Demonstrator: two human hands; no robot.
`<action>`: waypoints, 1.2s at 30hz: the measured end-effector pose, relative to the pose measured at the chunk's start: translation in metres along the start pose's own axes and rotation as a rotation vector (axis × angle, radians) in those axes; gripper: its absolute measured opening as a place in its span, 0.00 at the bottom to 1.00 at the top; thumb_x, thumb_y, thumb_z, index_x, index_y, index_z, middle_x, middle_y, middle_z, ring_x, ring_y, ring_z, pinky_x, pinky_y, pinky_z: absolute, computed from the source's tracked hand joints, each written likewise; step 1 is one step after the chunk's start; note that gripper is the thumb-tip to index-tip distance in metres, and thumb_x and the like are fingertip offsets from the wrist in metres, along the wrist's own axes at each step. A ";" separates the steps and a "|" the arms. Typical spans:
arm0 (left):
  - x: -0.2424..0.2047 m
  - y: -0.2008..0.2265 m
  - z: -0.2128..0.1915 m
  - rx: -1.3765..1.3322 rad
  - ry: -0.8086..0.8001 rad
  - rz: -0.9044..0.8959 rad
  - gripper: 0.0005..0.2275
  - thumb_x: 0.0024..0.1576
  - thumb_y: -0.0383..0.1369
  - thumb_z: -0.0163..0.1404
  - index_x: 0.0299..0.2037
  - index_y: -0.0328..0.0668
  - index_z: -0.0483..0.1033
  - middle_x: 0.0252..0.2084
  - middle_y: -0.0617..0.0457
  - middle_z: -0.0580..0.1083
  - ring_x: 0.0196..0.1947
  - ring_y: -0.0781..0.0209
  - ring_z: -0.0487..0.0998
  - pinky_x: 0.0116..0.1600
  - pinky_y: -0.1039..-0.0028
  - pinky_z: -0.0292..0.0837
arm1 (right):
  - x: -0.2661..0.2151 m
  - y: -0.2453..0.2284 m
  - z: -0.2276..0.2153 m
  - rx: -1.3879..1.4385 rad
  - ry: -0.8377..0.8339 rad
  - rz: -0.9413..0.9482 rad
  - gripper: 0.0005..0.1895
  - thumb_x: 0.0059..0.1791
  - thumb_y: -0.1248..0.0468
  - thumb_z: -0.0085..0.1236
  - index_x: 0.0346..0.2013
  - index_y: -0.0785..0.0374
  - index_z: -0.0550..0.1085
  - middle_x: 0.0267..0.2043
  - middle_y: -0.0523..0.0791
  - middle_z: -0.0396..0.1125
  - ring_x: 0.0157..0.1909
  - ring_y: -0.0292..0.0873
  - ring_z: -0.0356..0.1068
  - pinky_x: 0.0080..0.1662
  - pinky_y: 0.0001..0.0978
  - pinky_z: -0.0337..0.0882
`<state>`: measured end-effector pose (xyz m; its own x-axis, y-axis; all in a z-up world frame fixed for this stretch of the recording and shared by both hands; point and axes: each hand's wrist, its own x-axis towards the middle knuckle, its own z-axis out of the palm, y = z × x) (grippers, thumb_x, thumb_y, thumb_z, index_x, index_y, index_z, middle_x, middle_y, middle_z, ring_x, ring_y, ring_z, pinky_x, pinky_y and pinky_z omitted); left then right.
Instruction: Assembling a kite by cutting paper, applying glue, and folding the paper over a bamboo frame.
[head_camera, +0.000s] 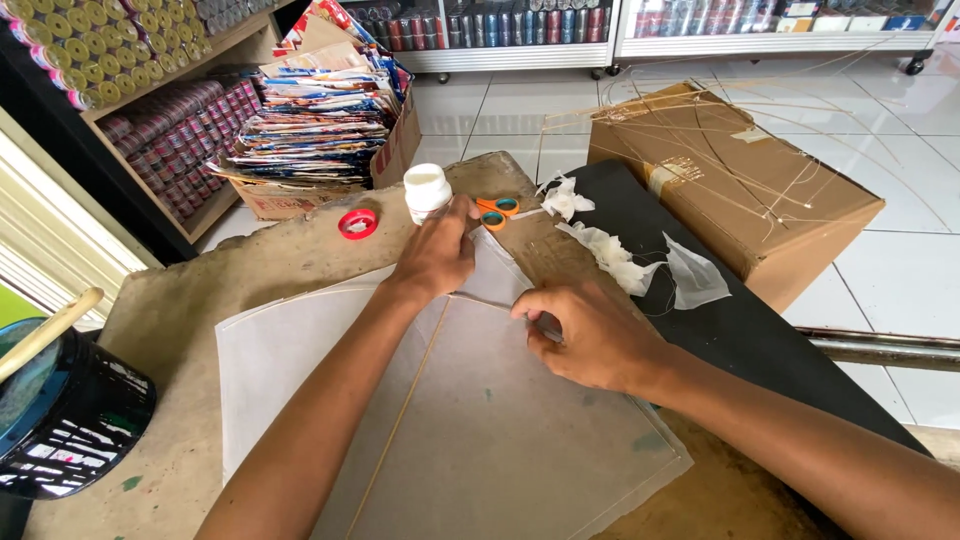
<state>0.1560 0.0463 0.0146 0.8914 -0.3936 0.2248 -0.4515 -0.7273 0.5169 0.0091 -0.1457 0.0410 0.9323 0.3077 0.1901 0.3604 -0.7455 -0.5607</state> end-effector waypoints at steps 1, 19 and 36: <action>0.003 -0.001 0.001 0.001 0.001 -0.001 0.15 0.59 0.25 0.43 0.56 0.45 0.65 0.51 0.41 0.76 0.57 0.39 0.76 0.60 0.49 0.71 | 0.000 0.001 0.001 0.001 0.000 -0.002 0.10 0.42 0.66 0.58 0.36 0.59 0.82 0.34 0.51 0.76 0.39 0.54 0.78 0.37 0.40 0.77; 0.033 -0.014 0.028 0.219 0.051 0.016 0.11 0.60 0.29 0.43 0.50 0.55 0.60 0.49 0.47 0.74 0.55 0.44 0.77 0.61 0.54 0.65 | 0.007 0.014 0.013 0.072 0.006 -0.088 0.14 0.46 0.69 0.54 0.44 0.61 0.81 0.40 0.50 0.76 0.42 0.48 0.78 0.40 0.35 0.78; 0.010 -0.008 -0.019 -0.104 0.109 -0.036 0.12 0.59 0.27 0.44 0.51 0.53 0.65 0.46 0.45 0.74 0.55 0.41 0.76 0.60 0.52 0.69 | 0.020 -0.006 0.009 0.072 -0.069 -0.207 0.19 0.46 0.76 0.50 0.50 0.65 0.78 0.45 0.52 0.73 0.47 0.54 0.76 0.46 0.43 0.79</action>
<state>0.1695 0.0590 0.0282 0.9083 -0.3009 0.2905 -0.4180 -0.6754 0.6075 0.0248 -0.1296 0.0409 0.8334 0.4912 0.2532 0.5385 -0.6188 -0.5719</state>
